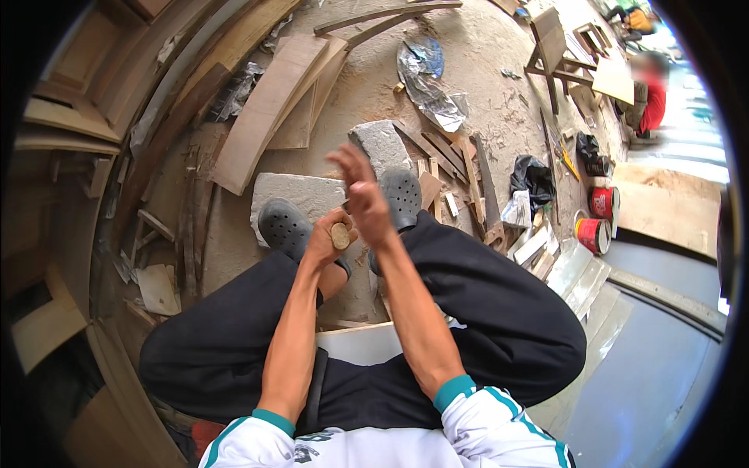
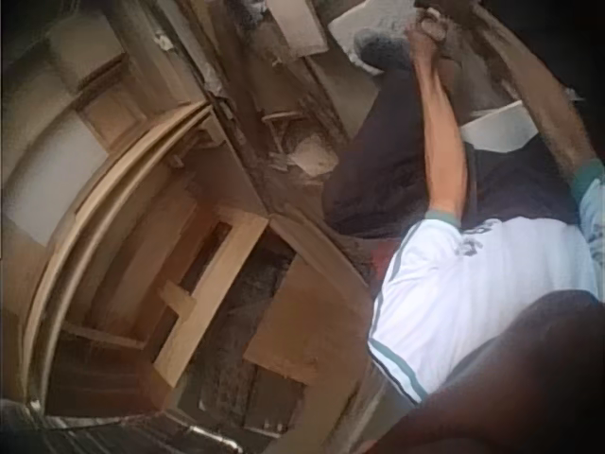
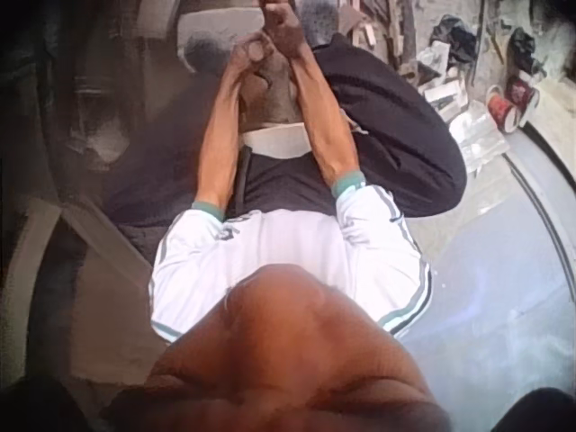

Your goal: The person sits on the floor and uses a hammer to drive nails into a small white wooden plank resting on a concrete block. They repeatedly adjust the plank and hammer multiple nails into it.

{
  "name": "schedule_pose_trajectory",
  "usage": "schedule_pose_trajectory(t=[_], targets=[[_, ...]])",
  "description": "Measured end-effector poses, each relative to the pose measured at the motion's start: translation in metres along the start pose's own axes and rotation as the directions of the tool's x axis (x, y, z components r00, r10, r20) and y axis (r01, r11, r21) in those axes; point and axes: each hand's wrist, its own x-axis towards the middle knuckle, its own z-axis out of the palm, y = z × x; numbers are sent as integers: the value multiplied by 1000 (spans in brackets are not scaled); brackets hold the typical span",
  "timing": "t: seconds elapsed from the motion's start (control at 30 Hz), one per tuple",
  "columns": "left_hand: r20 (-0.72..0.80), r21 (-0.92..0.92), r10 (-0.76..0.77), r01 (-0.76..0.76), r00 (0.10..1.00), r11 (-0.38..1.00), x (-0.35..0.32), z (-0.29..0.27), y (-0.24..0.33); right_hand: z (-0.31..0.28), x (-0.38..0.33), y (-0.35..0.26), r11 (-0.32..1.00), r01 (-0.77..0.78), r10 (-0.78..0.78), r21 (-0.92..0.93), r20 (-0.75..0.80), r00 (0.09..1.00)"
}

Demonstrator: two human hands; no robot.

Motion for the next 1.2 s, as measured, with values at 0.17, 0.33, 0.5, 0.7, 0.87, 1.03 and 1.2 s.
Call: schedule_pose_trajectory(t=[0.17,0.33,0.5,0.7,0.87,1.03,1.2], targets=[[-84,241,167,-142,982,960,-15,3,-29,-8,-6,20,968,-89,88,-233,-15,996],[3,84,-21,21,1000,996,-4,-6,-7,19,-2,1,974,215,-219,71,54,974],[-52,7,6,-5,999,1000,-1,-5,10,-17,-13,20,797,-318,313,-514,-98,945],[21,38,-59,59,998,998,-7,-9,1,15,3,10,964,265,-266,21,37,963],[-62,23,0,1,998,1000,-20,-10,-10,14,2,38,979,84,-56,-184,155,986],[20,2,-143,143,990,990,-3,-11,0,48,-18,43,886,142,-170,-441,-25,985],[-80,54,-161,166,984,985,-24,-13,-2,44,-25,32,512,-662,658,-547,-245,712]])
